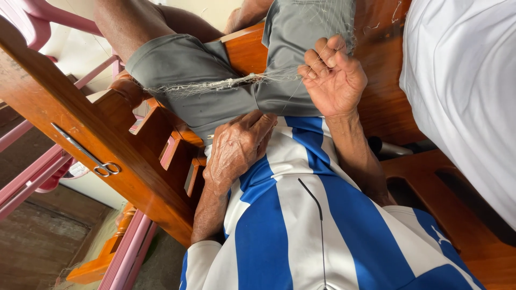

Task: Repairing a fine-mesh fishing net using a wooden shuttle and knotting techniques.

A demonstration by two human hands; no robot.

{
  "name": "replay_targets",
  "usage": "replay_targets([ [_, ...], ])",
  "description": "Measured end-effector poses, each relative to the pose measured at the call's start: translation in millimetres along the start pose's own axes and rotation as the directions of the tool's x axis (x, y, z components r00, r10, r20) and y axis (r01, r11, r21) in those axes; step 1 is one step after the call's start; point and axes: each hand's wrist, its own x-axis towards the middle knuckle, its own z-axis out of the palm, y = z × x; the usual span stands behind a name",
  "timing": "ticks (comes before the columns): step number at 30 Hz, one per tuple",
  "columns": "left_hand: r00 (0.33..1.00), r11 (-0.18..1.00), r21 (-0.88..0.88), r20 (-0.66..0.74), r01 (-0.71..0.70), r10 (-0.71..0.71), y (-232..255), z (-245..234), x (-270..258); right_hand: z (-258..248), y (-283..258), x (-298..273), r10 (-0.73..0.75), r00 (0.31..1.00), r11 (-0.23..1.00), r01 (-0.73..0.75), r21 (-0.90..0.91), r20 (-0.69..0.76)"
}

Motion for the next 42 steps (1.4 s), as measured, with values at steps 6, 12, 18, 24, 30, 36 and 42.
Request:
replay_targets([
  [6, 0.997, 0.995, -0.100, 0.075, -0.009, 0.017, 9, -8, -4, -1, 1, 4, 0.015, 0.998, 0.999, -0.011, -0.051, 0.068],
  [12, 0.997, 0.966, -0.248, -0.039, -0.068, 0.060, 13, -3, -2, -6, 2, 2, 0.011, 1.000, 1.000, -0.011, -0.027, -0.011],
  [18, 0.972, 0.991, -0.105, -0.208, 0.085, -0.106, -8, -14, -2, -8, 1, 2, 0.035, 0.999, 0.999, -0.036, 0.018, 0.037],
  [24, 0.933, 0.966, -0.128, -0.259, 0.225, -0.251, -36, -15, 6, -8, 0, 0, 0.065, 0.996, 0.997, -0.067, 0.029, 0.057],
  [30, 0.928, 0.966, -0.176, -0.289, 0.192, -0.237, -43, -9, 11, -9, 0, -2, 0.087, 0.995, 0.995, -0.089, 0.046, 0.049],
  [36, 0.924, 0.972, -0.191, -0.329, 0.138, -0.195, -33, -15, 12, -8, 1, -2, 0.084, 0.995, 0.995, -0.087, 0.057, 0.053],
  [42, 0.944, 0.970, -0.220, -0.329, -0.100, 0.023, -17, -17, 13, -8, 2, -2, 0.088, 0.996, 0.995, -0.089, 0.036, 0.027],
])
